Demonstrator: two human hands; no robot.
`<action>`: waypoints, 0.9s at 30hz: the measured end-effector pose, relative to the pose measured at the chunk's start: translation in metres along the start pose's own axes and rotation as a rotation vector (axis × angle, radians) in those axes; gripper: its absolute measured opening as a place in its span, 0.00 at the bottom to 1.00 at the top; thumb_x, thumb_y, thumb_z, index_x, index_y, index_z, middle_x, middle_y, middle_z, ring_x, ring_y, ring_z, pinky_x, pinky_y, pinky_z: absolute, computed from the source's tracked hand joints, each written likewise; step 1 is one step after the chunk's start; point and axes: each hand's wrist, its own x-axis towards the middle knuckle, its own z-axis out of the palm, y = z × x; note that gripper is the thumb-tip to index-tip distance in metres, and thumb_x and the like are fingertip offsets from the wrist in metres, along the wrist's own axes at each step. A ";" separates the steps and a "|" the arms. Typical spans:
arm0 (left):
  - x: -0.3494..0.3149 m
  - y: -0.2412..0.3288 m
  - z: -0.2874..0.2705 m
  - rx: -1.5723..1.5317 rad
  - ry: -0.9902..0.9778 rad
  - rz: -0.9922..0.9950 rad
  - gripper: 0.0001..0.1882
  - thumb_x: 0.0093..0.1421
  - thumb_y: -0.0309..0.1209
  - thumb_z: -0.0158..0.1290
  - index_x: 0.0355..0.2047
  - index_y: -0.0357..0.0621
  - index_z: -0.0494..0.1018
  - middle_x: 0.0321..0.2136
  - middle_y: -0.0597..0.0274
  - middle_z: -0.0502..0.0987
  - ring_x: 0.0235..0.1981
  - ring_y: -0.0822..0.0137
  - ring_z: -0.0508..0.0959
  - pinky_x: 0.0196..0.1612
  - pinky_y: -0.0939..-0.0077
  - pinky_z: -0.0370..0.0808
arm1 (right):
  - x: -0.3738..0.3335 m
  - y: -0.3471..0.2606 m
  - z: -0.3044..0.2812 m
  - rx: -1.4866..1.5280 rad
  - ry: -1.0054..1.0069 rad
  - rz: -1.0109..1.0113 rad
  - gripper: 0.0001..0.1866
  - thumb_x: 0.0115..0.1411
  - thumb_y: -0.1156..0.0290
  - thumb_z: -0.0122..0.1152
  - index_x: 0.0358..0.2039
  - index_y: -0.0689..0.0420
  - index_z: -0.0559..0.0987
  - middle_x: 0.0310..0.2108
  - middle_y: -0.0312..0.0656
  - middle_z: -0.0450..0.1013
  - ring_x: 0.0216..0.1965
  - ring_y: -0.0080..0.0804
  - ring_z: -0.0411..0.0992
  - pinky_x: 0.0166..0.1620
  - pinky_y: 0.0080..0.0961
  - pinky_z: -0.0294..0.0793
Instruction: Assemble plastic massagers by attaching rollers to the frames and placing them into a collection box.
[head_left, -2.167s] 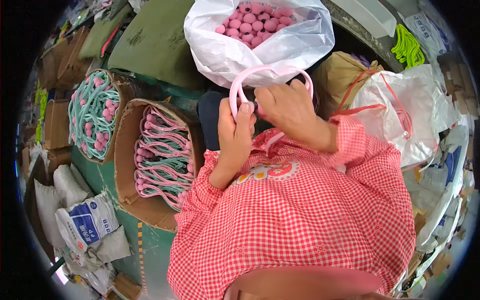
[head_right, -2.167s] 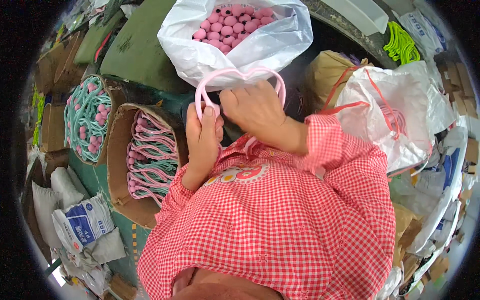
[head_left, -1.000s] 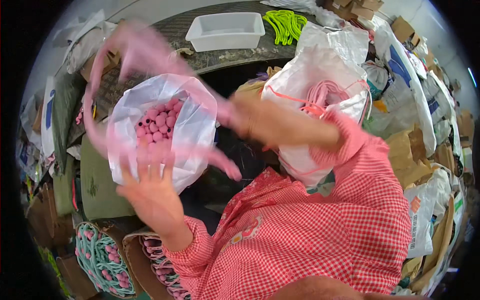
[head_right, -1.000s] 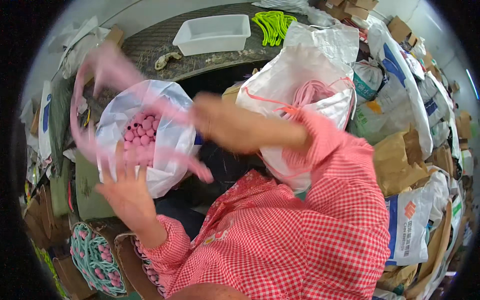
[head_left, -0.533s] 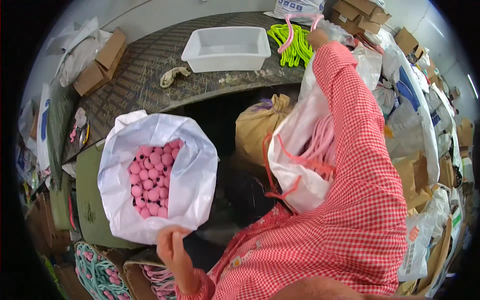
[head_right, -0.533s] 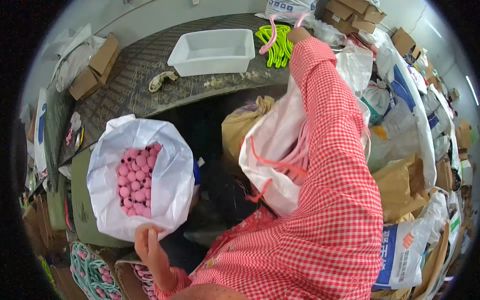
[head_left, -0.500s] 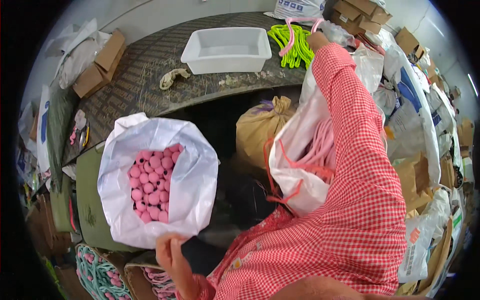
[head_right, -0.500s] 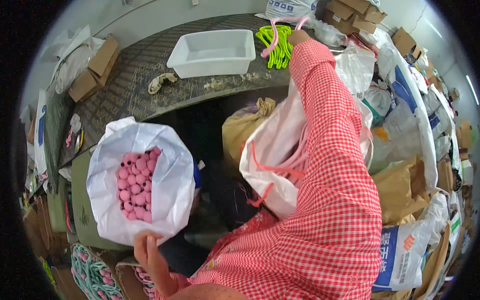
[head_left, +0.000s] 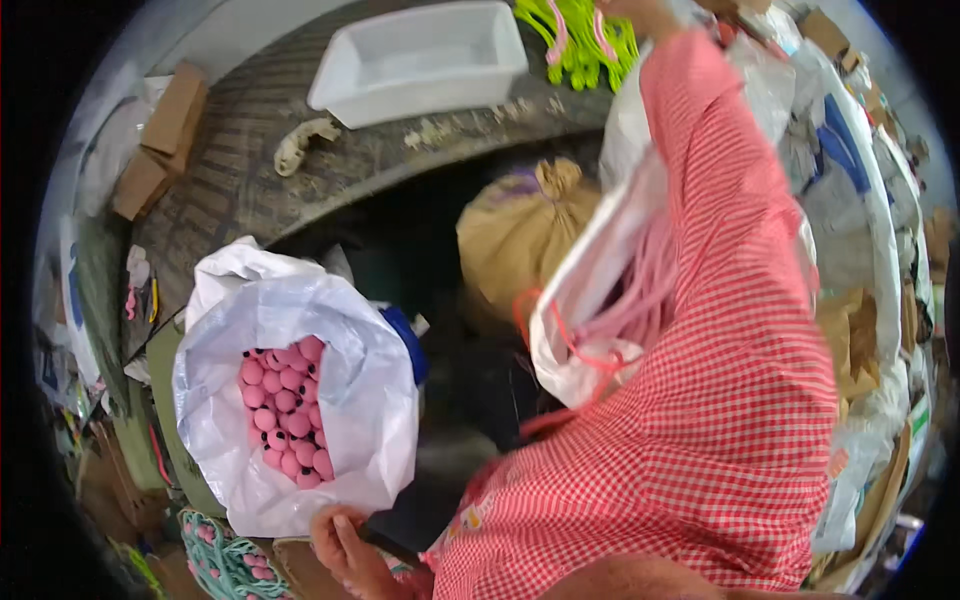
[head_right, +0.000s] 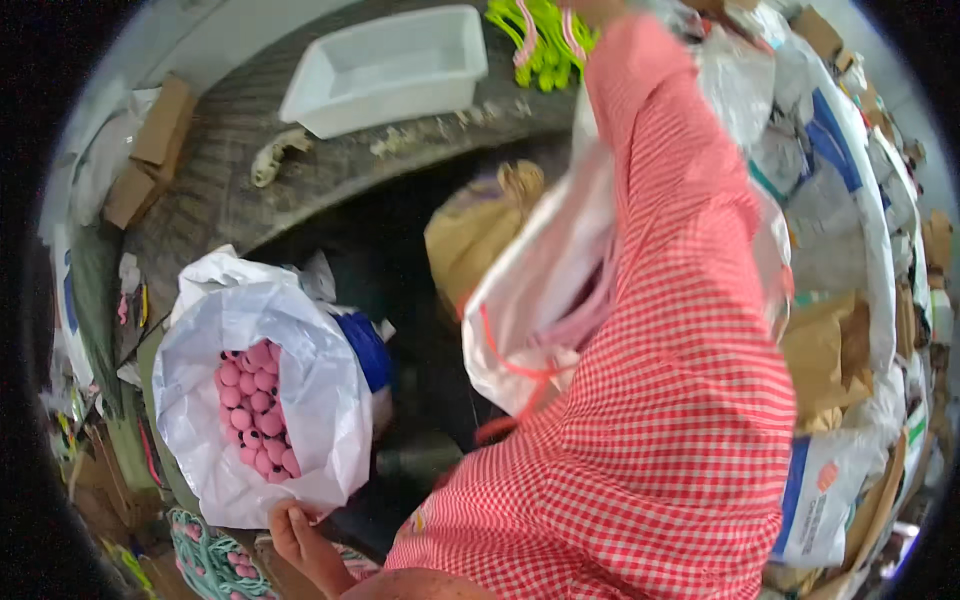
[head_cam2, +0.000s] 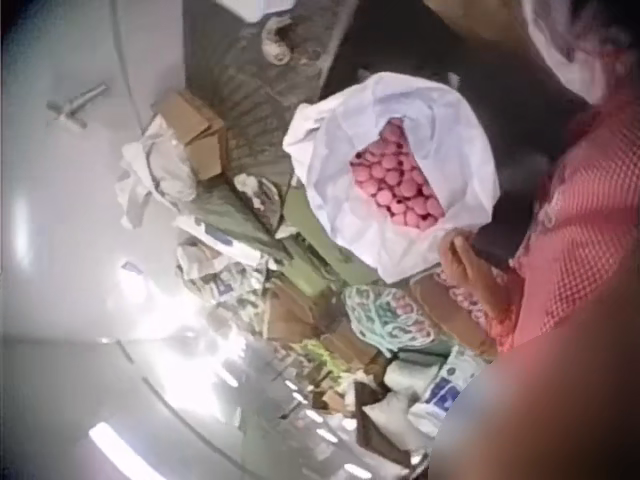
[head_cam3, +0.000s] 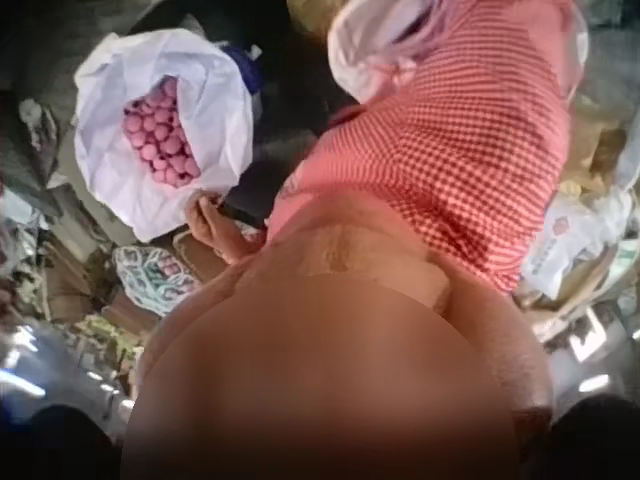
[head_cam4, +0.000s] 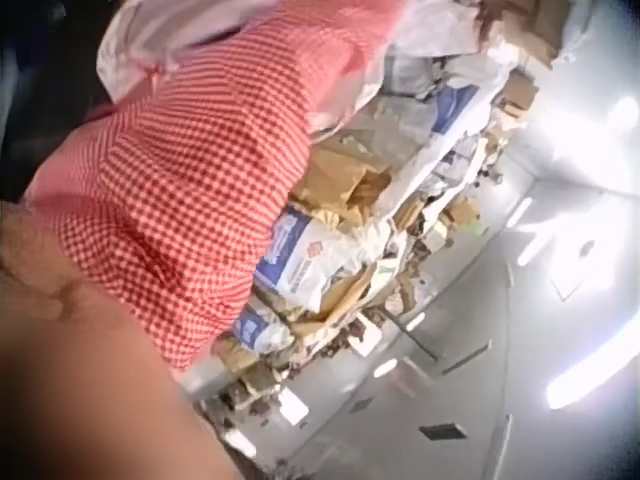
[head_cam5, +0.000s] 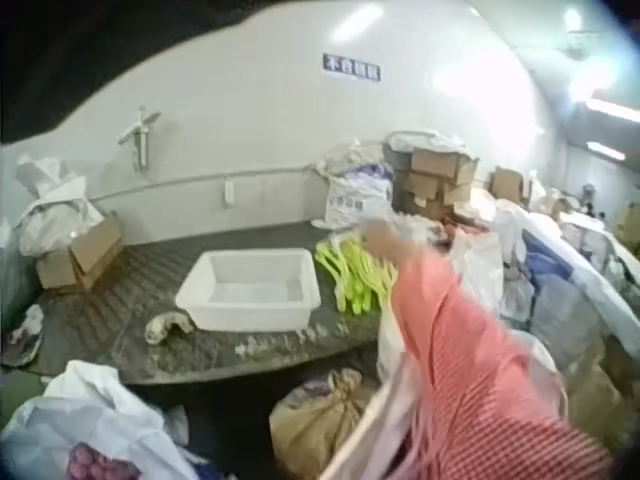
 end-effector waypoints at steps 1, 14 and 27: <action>-0.002 -0.002 -0.003 0.067 0.044 0.054 0.07 0.66 0.26 0.43 0.35 0.37 0.71 0.26 0.66 0.68 0.28 0.74 0.67 0.33 0.80 0.66 | -0.025 -0.034 -0.045 -0.146 -0.006 -0.230 0.16 0.61 0.61 0.51 0.38 0.61 0.77 0.33 0.53 0.76 0.31 0.42 0.76 0.34 0.35 0.75; 0.000 -0.018 0.022 -0.217 0.008 0.238 0.07 0.67 0.27 0.43 0.40 0.36 0.69 0.24 0.64 0.68 0.20 0.79 0.59 0.20 0.87 0.51 | -0.331 0.016 -0.109 -0.216 -0.920 -0.473 0.11 0.51 0.69 0.57 0.34 0.60 0.78 0.30 0.45 0.76 0.35 0.43 0.77 0.35 0.35 0.76; -0.045 -0.023 0.013 -0.209 -0.009 0.244 0.06 0.68 0.25 0.42 0.38 0.36 0.69 0.26 0.64 0.70 0.20 0.80 0.61 0.21 0.87 0.53 | -0.441 -0.024 -0.028 -0.060 -0.427 -0.648 0.20 0.53 0.64 0.53 0.46 0.56 0.74 0.46 0.39 0.71 0.50 0.34 0.68 0.53 0.31 0.64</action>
